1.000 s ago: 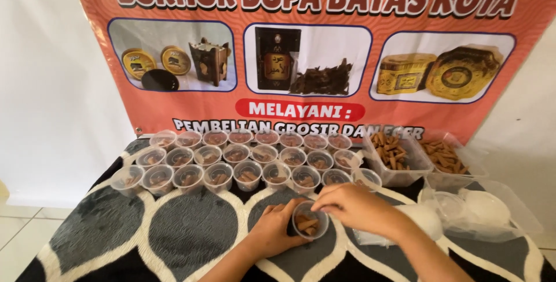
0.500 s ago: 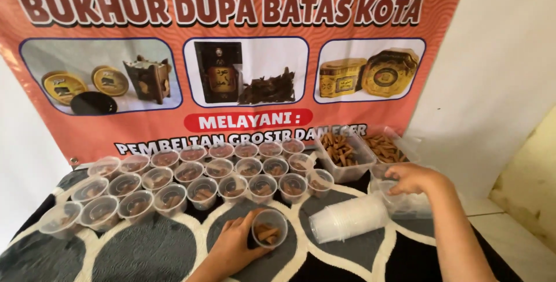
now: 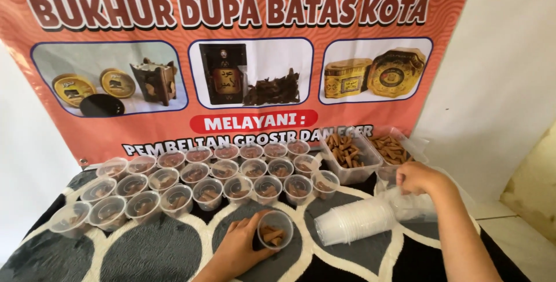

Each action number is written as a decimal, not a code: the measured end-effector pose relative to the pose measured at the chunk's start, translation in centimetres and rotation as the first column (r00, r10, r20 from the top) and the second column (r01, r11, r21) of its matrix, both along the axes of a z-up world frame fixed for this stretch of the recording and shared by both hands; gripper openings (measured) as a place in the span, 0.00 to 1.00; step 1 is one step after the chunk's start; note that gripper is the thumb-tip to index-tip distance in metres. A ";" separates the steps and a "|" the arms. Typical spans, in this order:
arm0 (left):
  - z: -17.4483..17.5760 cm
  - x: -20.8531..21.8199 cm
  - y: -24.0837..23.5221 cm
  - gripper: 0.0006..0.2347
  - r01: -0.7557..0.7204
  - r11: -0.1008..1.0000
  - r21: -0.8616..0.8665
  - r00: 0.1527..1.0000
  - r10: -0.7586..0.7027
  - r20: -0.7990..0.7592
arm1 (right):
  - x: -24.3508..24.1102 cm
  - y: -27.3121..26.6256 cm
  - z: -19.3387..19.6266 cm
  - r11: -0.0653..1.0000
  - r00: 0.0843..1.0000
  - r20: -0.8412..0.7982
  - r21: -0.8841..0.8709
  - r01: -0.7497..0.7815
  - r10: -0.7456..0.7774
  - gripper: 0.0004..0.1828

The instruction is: Filling small plastic cups with incense sticks from a larger container for packaging.

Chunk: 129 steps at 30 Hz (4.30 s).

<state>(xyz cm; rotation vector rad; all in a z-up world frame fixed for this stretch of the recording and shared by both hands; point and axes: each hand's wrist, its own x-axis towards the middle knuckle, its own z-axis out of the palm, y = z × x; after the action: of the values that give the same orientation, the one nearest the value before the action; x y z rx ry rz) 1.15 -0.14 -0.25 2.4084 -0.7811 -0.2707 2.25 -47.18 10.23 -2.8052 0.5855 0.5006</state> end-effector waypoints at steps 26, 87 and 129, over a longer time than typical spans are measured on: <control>-1.1 -0.1 0.2 0.32 -0.014 0.834 -0.551 0.978 0.125 0.165 | -5.7 24.9 -2.0 0.423 0.204 0.521 -0.345 -0.838 0.829 0.04; 0.8 -3.0 -0.3 0.16 -0.321 0.814 -0.484 0.947 0.270 -0.175 | -5.0 28.8 -10.9 0.199 0.929 0.344 0.928 -0.314 -0.137 0.24; 0.3 -2.6 -0.7 0.12 -0.176 0.733 -0.657 0.981 0.187 -0.054 | -5.4 29.3 -9.5 0.156 0.926 0.307 0.948 -0.277 -0.220 0.26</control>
<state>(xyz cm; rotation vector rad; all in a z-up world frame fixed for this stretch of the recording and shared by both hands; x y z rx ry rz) -1.44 -0.84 0.00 1.7811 -0.5169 0.1034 -3.11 -17.84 0.76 -1.4593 -0.0108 0.1636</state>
